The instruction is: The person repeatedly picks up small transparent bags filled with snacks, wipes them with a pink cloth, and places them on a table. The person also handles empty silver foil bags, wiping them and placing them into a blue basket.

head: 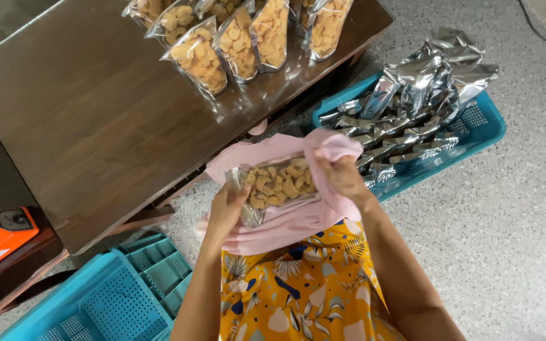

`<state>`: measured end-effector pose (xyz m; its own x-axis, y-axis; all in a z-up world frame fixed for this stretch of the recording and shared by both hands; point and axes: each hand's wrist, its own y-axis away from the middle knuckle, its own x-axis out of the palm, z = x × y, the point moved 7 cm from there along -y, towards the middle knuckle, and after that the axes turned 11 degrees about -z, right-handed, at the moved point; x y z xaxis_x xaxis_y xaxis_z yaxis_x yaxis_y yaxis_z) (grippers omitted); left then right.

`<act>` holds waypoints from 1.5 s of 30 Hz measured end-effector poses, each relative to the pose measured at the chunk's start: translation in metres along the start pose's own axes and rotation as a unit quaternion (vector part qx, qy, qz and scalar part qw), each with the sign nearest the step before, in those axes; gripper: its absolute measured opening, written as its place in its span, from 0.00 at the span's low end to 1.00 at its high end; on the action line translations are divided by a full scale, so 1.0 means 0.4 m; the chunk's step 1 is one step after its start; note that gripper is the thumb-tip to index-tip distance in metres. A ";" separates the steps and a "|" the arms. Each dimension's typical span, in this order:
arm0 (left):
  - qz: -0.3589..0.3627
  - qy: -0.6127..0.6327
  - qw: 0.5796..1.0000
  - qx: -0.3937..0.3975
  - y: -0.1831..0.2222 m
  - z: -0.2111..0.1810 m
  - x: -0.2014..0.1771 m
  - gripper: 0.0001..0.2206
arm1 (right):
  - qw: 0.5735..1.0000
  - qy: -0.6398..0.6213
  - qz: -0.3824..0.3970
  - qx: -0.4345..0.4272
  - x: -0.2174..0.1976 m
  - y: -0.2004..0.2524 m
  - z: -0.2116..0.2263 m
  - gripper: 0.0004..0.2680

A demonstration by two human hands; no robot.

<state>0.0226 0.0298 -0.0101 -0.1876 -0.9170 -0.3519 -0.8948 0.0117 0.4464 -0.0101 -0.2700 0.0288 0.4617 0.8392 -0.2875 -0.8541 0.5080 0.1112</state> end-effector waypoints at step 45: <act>0.127 0.231 0.961 -0.085 -0.040 0.005 0.197 0.15 | 0.961 -0.236 0.095 -0.104 -0.156 0.101 -0.111 0.25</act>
<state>0.0212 -0.0416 -0.0467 -0.1561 -0.9727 0.1717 -0.7572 0.2294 0.6115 -0.0839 -0.3104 0.0091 0.3081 0.9324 0.1888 -0.9405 0.3284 -0.0874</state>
